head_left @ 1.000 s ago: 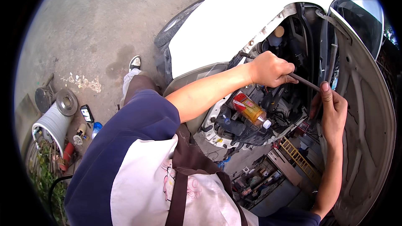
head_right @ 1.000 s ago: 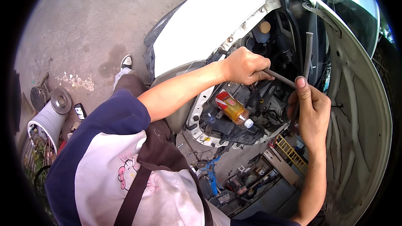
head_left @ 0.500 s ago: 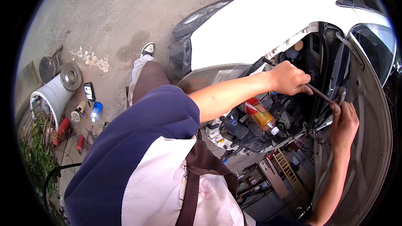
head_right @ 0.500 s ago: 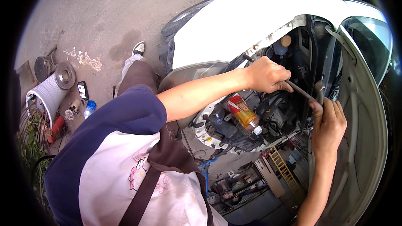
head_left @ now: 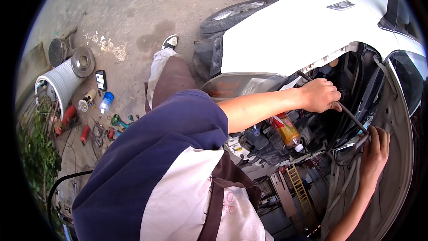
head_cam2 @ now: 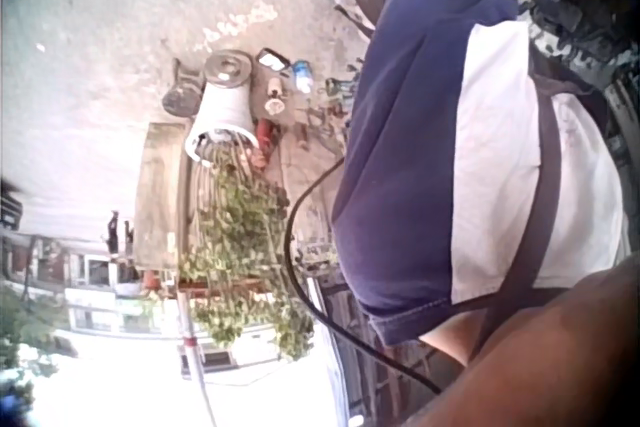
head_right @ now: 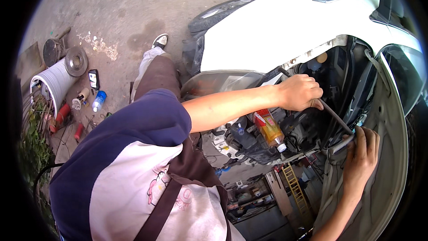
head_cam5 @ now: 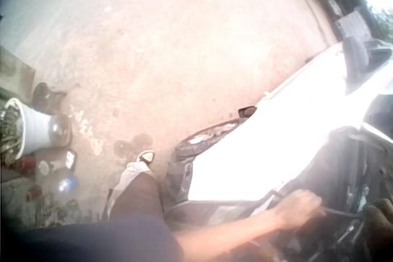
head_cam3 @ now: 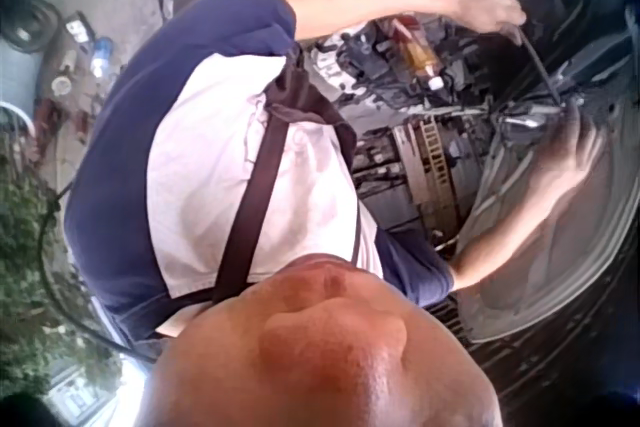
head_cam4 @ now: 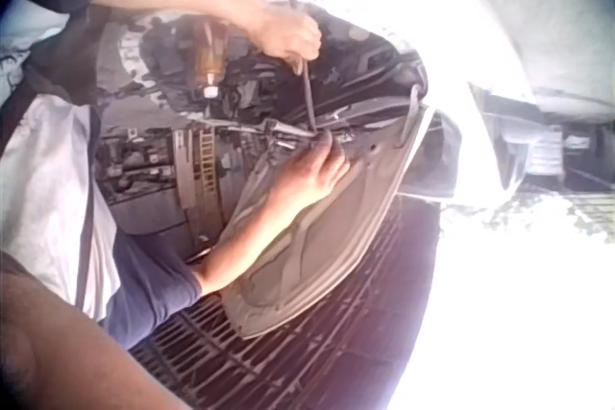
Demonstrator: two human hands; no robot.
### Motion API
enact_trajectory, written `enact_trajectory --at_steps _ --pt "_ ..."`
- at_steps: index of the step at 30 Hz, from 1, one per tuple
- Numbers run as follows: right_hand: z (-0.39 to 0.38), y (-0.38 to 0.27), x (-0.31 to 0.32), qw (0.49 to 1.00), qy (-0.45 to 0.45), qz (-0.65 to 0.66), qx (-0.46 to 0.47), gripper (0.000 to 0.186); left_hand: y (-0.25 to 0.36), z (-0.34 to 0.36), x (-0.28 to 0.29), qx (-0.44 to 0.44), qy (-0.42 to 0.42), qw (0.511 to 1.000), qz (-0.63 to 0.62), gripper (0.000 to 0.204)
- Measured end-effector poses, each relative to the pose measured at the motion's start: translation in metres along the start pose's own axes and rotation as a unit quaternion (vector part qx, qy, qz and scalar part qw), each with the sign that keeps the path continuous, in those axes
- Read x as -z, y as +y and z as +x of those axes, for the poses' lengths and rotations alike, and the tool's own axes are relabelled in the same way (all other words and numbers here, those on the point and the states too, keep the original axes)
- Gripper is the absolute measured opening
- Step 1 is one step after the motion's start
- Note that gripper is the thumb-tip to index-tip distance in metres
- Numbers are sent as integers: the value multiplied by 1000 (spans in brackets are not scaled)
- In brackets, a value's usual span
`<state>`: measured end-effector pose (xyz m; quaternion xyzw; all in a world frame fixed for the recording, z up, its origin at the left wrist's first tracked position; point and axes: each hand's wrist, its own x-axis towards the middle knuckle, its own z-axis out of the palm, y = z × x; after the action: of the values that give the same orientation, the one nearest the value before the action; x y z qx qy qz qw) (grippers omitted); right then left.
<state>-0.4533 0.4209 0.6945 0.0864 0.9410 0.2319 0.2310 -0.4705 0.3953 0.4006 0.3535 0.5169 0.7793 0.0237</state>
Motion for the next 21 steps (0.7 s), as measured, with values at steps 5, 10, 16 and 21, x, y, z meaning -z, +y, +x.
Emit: enact_trajectory --at_steps 5,10,16,21 --pt "5 -17 -11 894 -32 338 -292 42 44 9 -5 37 40 998 34 29" --pt "3 -19 -3 930 5 287 -230 30 68 31 -5 -15 25 999 -27 18" --pt "5 -32 33 972 73 -170 143 40 74 28 -8 -17 -15 999 -44 17" --pt "3 0 -16 990 50 104 -77 30 69 40 0 19 -6 999 -40 13"
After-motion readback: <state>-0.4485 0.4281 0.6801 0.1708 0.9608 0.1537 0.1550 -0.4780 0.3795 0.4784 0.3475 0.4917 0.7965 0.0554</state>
